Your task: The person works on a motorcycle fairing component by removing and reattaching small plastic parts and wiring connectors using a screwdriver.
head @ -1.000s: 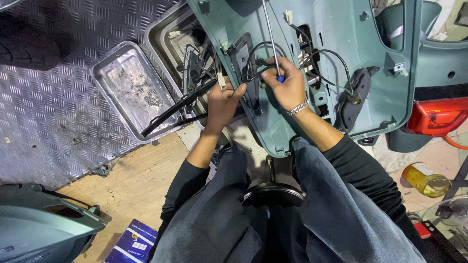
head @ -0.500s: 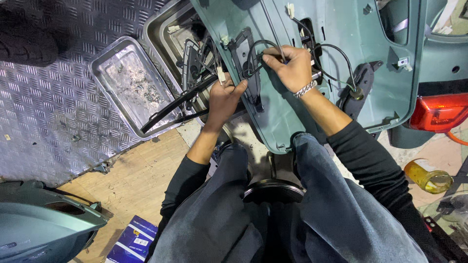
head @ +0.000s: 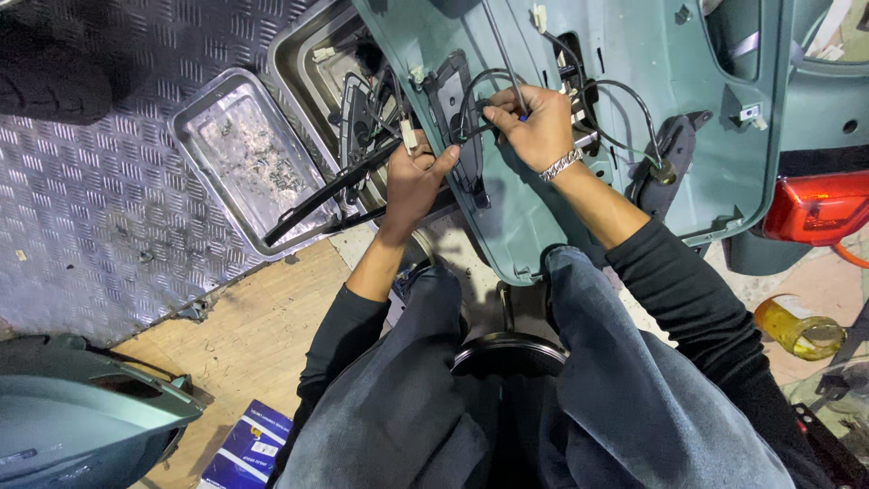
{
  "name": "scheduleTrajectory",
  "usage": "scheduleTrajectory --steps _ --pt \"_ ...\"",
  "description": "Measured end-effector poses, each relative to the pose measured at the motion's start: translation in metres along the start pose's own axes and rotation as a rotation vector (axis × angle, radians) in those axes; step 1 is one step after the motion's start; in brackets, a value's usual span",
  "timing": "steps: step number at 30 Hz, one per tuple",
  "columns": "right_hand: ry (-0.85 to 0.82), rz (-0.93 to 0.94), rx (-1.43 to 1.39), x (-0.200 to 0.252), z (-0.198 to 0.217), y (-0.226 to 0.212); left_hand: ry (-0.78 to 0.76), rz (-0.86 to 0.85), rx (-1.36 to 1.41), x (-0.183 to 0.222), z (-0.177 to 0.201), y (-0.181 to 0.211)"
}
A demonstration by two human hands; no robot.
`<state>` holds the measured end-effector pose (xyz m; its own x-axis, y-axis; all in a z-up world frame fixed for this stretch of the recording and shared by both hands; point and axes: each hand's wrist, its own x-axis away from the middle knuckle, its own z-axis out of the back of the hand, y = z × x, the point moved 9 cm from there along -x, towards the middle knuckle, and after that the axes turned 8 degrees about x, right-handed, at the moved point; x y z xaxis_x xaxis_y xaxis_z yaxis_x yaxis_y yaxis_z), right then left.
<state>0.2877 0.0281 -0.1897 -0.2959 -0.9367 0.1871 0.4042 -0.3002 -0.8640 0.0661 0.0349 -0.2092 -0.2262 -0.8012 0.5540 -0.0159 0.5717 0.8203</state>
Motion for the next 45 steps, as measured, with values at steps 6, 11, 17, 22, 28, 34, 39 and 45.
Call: scheduleTrajectory --steps 6,11,17,22,28,34,39,45 --pt "-0.057 -0.011 -0.017 0.002 0.002 -0.009 0.056 0.039 0.049 0.002 -0.006 0.005" --pt "0.004 0.001 -0.051 0.001 0.002 -0.006 0.105 0.086 -0.127 0.002 -0.001 0.006" --pt "0.011 0.001 -0.060 0.000 -0.002 0.004 0.146 0.176 -0.018 0.007 -0.003 0.013" --pt "0.006 0.002 -0.040 0.004 -0.002 0.000 0.006 -0.020 -0.056 -0.001 0.001 -0.001" --pt "0.035 -0.042 0.037 -0.003 -0.001 0.003 0.103 0.099 -0.257 0.007 0.003 0.009" --pt "0.054 -0.080 -0.010 -0.004 -0.004 0.010 0.051 -0.106 -0.205 0.013 -0.014 0.041" --pt "0.023 -0.152 -0.055 -0.005 -0.004 0.013 0.034 -0.122 -0.160 0.008 -0.013 0.034" --pt "-0.005 -0.187 -0.032 -0.006 -0.005 0.016 0.065 -0.139 -0.153 0.003 -0.008 0.027"
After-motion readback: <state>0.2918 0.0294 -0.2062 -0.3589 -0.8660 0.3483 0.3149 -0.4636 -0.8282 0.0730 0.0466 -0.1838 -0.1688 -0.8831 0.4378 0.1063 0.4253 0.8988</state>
